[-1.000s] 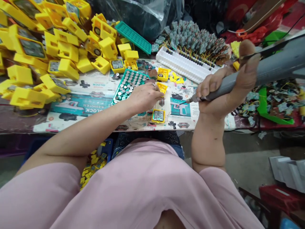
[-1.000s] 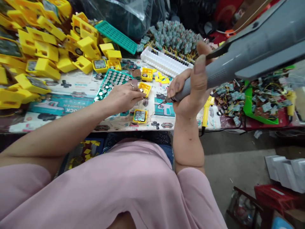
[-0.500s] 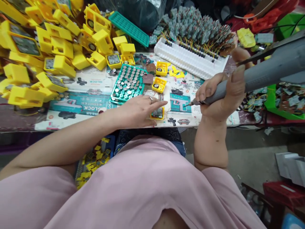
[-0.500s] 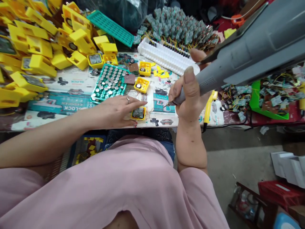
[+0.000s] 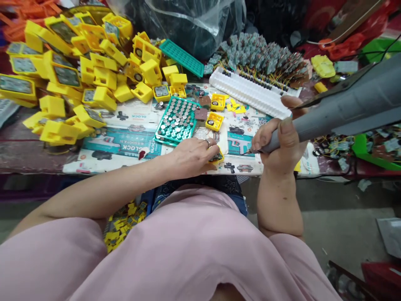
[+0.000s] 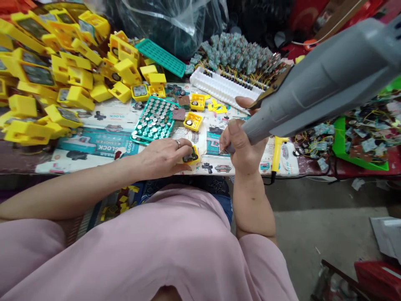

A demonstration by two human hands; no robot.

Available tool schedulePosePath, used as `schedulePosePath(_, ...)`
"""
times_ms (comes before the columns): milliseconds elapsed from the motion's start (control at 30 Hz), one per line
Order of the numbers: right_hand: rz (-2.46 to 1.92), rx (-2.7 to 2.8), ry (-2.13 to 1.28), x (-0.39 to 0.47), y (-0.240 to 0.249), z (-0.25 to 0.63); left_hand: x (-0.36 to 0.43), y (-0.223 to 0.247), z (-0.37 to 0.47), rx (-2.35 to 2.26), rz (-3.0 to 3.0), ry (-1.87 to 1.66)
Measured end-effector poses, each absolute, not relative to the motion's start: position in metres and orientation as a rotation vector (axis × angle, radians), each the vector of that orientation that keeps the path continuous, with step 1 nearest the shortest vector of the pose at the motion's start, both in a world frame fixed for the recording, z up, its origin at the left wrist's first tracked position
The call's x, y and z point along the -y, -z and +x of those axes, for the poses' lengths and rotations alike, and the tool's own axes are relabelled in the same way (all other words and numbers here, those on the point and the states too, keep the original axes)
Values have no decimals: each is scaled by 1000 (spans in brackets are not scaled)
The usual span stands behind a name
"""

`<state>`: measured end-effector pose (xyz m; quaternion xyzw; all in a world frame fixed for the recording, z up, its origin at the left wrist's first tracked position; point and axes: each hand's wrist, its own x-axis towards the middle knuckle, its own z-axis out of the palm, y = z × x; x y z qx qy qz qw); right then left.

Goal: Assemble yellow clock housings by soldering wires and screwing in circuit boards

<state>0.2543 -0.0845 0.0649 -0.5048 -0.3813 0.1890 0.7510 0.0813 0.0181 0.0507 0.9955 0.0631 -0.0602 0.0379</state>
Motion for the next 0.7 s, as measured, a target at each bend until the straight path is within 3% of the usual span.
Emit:
schedulePosePath(333,-1051,855,-459,85,-63,254,-37,-58,87,109,3021,218)
schedulePosePath(700,-1033,840,-476,88,-60,254,-40,-72,106,138,3039,321)
